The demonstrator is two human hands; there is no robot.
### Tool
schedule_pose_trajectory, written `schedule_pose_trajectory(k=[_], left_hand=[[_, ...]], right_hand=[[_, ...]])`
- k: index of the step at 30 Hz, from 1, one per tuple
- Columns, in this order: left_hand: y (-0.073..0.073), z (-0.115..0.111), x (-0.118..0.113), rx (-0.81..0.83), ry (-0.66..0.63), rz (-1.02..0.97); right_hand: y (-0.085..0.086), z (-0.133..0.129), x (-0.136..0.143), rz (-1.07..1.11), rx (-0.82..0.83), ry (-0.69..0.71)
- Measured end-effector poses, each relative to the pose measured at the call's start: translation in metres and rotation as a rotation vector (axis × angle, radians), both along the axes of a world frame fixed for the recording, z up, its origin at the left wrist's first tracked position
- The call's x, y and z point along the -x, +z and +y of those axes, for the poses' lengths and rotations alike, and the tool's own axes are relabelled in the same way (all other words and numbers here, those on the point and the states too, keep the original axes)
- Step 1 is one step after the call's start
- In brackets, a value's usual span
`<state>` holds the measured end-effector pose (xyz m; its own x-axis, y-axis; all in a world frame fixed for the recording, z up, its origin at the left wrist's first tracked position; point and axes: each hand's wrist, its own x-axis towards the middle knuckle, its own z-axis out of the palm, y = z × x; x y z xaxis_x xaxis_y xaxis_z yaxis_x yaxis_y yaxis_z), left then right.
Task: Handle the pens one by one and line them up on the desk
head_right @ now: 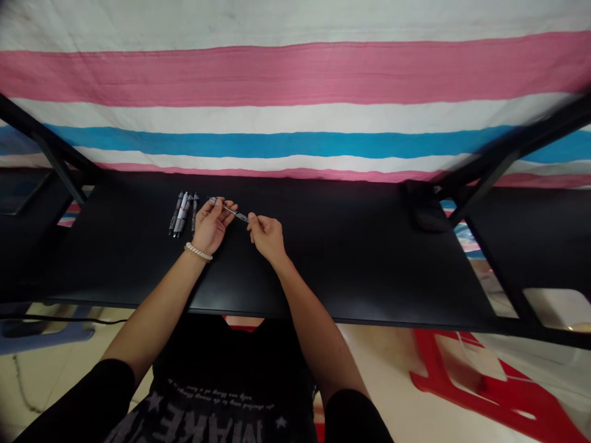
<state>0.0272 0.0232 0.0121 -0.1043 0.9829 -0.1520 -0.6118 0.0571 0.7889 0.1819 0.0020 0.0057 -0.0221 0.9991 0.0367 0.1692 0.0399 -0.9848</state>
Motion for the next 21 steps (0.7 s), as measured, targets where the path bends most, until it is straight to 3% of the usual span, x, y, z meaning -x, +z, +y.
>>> schedule_pose_trajectory(k=[5, 12, 16, 21], left_hand=[[0.011, 0.001, 0.007, 0.026, -0.046, -0.051], [0.033, -0.01, 0.028, 0.086, -0.156, -0.274], [0.045, -0.02, 0.05, 0.062, -0.094, -0.315], [0.074, -0.023, 0.095, 0.042, 0.004, -0.221]], right_hand=[[-0.004, 0.004, 0.002, 0.062, -0.019, 0.035], [-0.01, 0.009, -0.001, 0.103, -0.024, 0.025], [-0.012, 0.01, -0.002, 0.127, -0.023, 0.02], [-0.014, 0.011, -0.001, 0.11, -0.037, 0.025]])
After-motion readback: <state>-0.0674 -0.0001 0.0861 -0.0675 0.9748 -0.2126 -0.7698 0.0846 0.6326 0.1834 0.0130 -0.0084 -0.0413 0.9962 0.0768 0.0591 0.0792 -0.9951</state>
